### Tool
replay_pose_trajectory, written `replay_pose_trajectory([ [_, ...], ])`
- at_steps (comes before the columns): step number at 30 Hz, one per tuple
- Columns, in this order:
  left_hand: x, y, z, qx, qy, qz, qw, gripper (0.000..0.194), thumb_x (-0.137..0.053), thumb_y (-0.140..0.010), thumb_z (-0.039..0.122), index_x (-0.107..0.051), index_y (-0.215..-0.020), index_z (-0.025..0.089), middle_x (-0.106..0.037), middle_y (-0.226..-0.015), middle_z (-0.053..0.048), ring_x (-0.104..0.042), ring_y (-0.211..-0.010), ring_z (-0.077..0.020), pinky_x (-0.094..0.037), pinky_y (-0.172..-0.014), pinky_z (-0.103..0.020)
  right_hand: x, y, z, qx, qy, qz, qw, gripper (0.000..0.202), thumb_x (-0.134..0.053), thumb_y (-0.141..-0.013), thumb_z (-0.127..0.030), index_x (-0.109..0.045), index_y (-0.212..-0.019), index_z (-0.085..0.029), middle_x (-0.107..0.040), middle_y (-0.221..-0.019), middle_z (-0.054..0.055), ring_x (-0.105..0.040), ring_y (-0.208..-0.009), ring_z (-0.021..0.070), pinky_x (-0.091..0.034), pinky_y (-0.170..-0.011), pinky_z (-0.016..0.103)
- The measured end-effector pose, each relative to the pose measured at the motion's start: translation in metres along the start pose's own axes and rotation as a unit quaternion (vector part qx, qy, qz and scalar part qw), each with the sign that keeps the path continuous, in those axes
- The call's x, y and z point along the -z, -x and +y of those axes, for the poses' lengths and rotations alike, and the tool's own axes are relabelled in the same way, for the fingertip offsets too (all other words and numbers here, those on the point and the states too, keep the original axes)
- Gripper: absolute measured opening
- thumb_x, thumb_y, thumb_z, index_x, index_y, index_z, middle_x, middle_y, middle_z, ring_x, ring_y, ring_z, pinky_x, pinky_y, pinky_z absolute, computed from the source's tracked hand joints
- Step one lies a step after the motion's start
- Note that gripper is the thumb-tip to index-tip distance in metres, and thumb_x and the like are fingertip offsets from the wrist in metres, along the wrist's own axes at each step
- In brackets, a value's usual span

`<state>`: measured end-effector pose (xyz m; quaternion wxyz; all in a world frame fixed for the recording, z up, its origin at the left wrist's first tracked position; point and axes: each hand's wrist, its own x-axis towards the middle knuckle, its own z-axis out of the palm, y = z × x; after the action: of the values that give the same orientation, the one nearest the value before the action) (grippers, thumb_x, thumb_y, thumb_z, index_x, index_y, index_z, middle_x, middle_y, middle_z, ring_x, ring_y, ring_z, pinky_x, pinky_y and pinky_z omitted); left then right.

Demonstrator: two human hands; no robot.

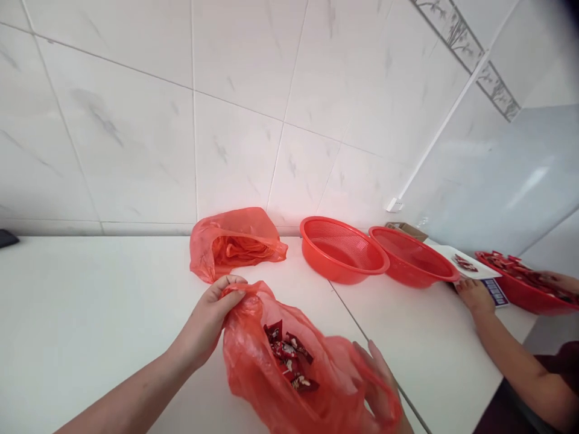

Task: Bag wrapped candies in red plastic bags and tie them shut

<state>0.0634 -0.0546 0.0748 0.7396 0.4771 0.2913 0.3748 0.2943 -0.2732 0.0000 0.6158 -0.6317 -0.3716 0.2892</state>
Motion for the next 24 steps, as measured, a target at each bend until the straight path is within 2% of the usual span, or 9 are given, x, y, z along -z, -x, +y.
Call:
replay_pose_trajectory([
  [3, -0.015, 0.002, 0.022, -0.04, -0.046, -0.045, 0.997, 0.02, -0.062, -0.081, 0.037, -0.052, -0.079, 0.02, -0.058, -0.072, 0.002, -0.054, -0.062, -0.0107, -0.043, -0.058, -0.021, -0.01, -0.006, -0.03, -0.034, 0.021, 0.072, 0.997, 0.055, -0.055, -0.079, -0.058, -0.058, -0.123, -0.024, -0.051, -0.136, 0.01, -0.038, -0.131, 0.0299, -0.028, -0.11, 0.046],
  [6, -0.028, 0.004, 0.052, -0.119, -0.073, -0.058, 0.989, 0.019, -0.061, -0.082, 0.035, -0.052, -0.075, 0.02, -0.055, -0.069, 0.004, -0.05, -0.06, -0.0093, -0.041, -0.056, -0.02, -0.003, -0.02, -0.065, -0.024, -0.074, 0.124, 0.989, 0.05, -0.044, -0.085, -0.06, -0.061, -0.118, -0.025, -0.053, -0.134, 0.008, -0.043, -0.127, 0.0292, -0.034, -0.106, 0.048],
  [9, -0.033, 0.01, 0.079, -0.191, -0.118, -0.022, 0.974, 0.014, -0.06, -0.083, 0.031, -0.054, -0.076, 0.021, -0.052, -0.07, 0.003, -0.048, -0.061, -0.0094, -0.04, -0.055, -0.02, 0.008, -0.033, -0.095, 0.014, -0.184, 0.161, 0.969, 0.047, -0.044, -0.085, -0.059, -0.064, -0.11, -0.026, -0.055, -0.132, 0.009, -0.049, -0.122, 0.0293, -0.045, -0.095, 0.045],
  [12, -0.03, 0.017, 0.09, -0.228, -0.186, 0.012, 0.956, 0.011, -0.059, -0.082, 0.024, -0.055, -0.073, 0.02, -0.05, -0.07, 0.004, -0.045, -0.061, -0.0079, -0.037, -0.053, -0.018, 0.01, -0.045, -0.113, -0.03, -0.254, 0.155, 0.954, 0.039, -0.052, -0.083, -0.055, -0.065, -0.102, -0.025, -0.067, -0.109, 0.01, -0.059, -0.108, 0.0272, -0.052, -0.083, 0.042],
  [15, -0.03, 0.022, 0.087, -0.223, -0.211, 0.007, 0.952, 0.012, -0.058, -0.081, 0.019, -0.053, -0.07, 0.02, -0.045, -0.061, 0.006, -0.04, -0.053, -0.0055, -0.034, -0.048, -0.015, 0.0, -0.056, -0.122, -0.072, -0.355, 0.094, 0.927, 0.026, -0.056, -0.084, -0.05, -0.063, -0.089, -0.025, -0.058, -0.061, -0.002, -0.062, -0.065, 0.0138, -0.055, -0.065, 0.03],
  [17, -0.032, 0.024, 0.081, -0.188, -0.194, -0.019, 0.962, 0.012, -0.056, -0.082, 0.021, -0.051, -0.071, 0.021, -0.045, -0.057, 0.007, -0.04, -0.048, -0.0051, -0.034, -0.045, -0.015, -0.011, -0.06, -0.128, -0.056, -0.404, 0.019, 0.913, 0.024, -0.055, -0.086, -0.046, -0.06, -0.079, -0.023, -0.036, -0.047, -0.008, -0.041, -0.042, 0.0051, -0.045, -0.046, 0.017],
  [20, -0.039, 0.028, 0.076, -0.139, -0.144, -0.077, 0.977, 0.01, -0.055, -0.085, 0.026, -0.05, -0.077, 0.022, -0.053, -0.057, 0.006, -0.05, -0.047, -0.0082, -0.041, -0.046, -0.019, -0.033, -0.06, -0.137, 0.028, -0.356, -0.071, 0.931, 0.033, -0.056, -0.081, -0.055, -0.06, -0.09, -0.023, -0.031, -0.048, -0.009, -0.023, -0.04, 0.0046, -0.024, -0.036, 0.015],
  [22, -0.045, 0.033, 0.075, -0.124, -0.119, -0.105, 0.98, 0.009, -0.056, -0.085, 0.028, -0.05, -0.082, 0.023, -0.062, -0.068, 0.003, -0.058, -0.054, -0.0116, -0.047, -0.05, -0.022, -0.049, -0.055, -0.145, 0.075, -0.261, -0.129, 0.954, 0.059, -0.052, -0.074, -0.069, -0.057, -0.111, -0.024, -0.04, -0.05, -0.007, -0.025, -0.042, 0.0064, -0.023, -0.039, 0.018],
  [24, -0.05, 0.038, 0.074, -0.128, -0.117, -0.114, 0.978, 0.01, -0.059, -0.084, 0.03, -0.052, -0.084, 0.022, -0.067, -0.079, 0.0, -0.062, -0.064, -0.0138, -0.051, -0.057, -0.025, -0.066, -0.051, -0.153, 0.075, -0.167, -0.182, 0.966, 0.072, -0.041, -0.077, -0.072, -0.048, -0.127, -0.021, -0.047, -0.05, -0.005, -0.028, -0.044, 0.0085, -0.024, -0.042, 0.021],
])
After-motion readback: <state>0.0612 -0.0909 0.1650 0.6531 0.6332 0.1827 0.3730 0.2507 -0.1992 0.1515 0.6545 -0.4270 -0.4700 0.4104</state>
